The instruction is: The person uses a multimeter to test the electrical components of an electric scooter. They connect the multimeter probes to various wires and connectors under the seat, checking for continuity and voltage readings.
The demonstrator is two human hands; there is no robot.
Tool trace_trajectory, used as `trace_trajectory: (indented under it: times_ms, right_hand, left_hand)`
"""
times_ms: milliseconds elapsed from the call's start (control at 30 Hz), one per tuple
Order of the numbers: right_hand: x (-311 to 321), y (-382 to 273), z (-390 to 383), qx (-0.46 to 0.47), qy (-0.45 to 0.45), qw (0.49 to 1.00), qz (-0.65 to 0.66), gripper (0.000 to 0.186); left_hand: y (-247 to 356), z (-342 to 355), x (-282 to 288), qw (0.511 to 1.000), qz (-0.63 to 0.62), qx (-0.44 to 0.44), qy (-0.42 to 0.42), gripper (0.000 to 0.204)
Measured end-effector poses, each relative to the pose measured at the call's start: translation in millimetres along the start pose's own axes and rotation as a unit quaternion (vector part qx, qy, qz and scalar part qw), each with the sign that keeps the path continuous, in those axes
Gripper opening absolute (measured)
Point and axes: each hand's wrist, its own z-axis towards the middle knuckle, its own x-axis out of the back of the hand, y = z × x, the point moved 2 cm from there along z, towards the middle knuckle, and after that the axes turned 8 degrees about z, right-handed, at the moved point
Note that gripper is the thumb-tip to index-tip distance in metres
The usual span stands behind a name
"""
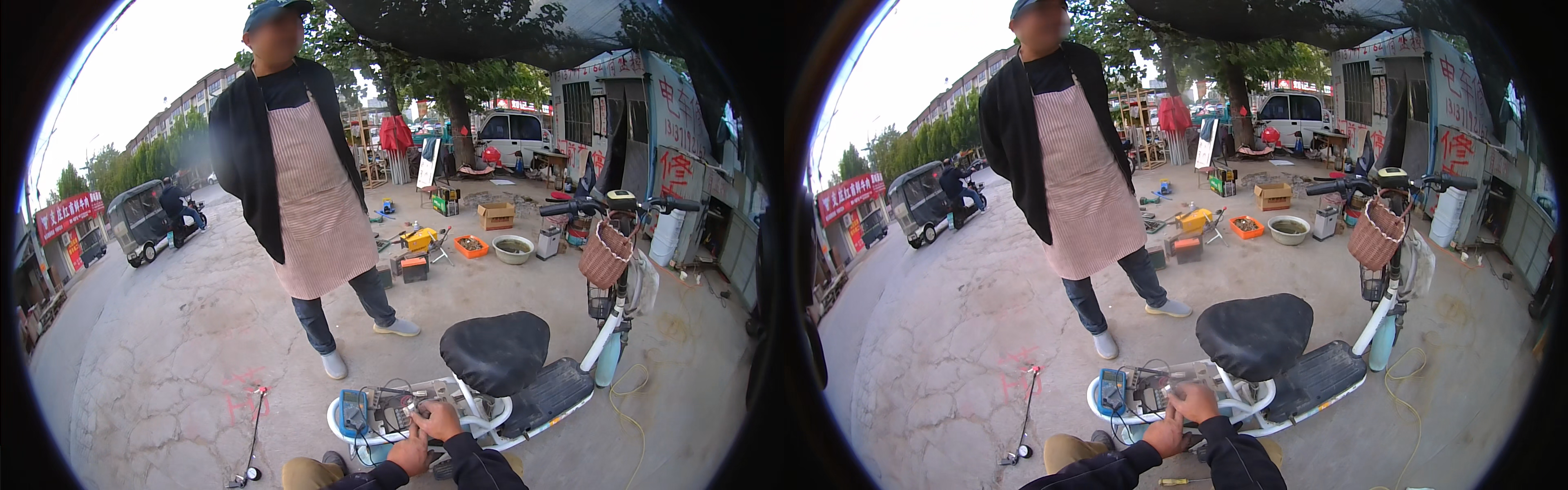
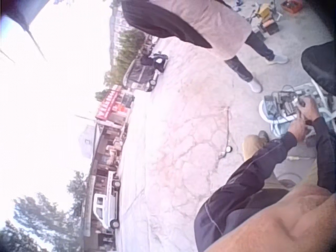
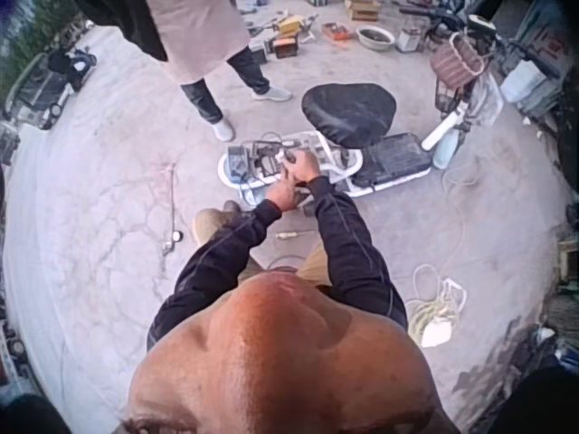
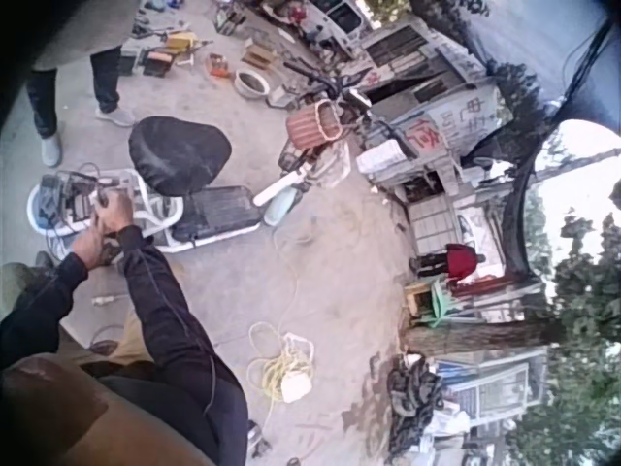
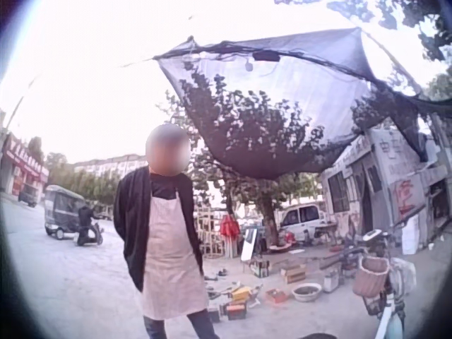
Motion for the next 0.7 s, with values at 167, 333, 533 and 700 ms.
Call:
trace_trajectory:
  times_ms: [167, 333, 533, 700]
  right_hand:
    - [4.5, -6.4, 0.6, 0.001, -0.004, 1.000, 0.024, 0.032]
    - [9.4, -21.4, 3.6, 0.015, 0.004, 1.000, 0.010, 0.033]
    - [7.4, -21.9, -0.9, -0.031, 0.005, 0.999, 0.005, 0.027]
    - [6.7, -30.7, 1.1, 0.007, 0.016, 1.000, -0.024, 0.028]
  left_hand:
    - [-1.9, 0.0, 1.6, 1.000, -0.007, 0.007, -0.020, 0.095]
    - [-6.0, -0.7, -0.5, 1.000, -0.010, -0.011, 0.000, 0.094]
    - [-7.7, -3.5, 2.7, 0.999, 0.003, -0.017, -0.029, 0.093]
    - [-11.5, -7.7, 8.2, 0.996, -0.062, -0.050, 0.038, 0.075]
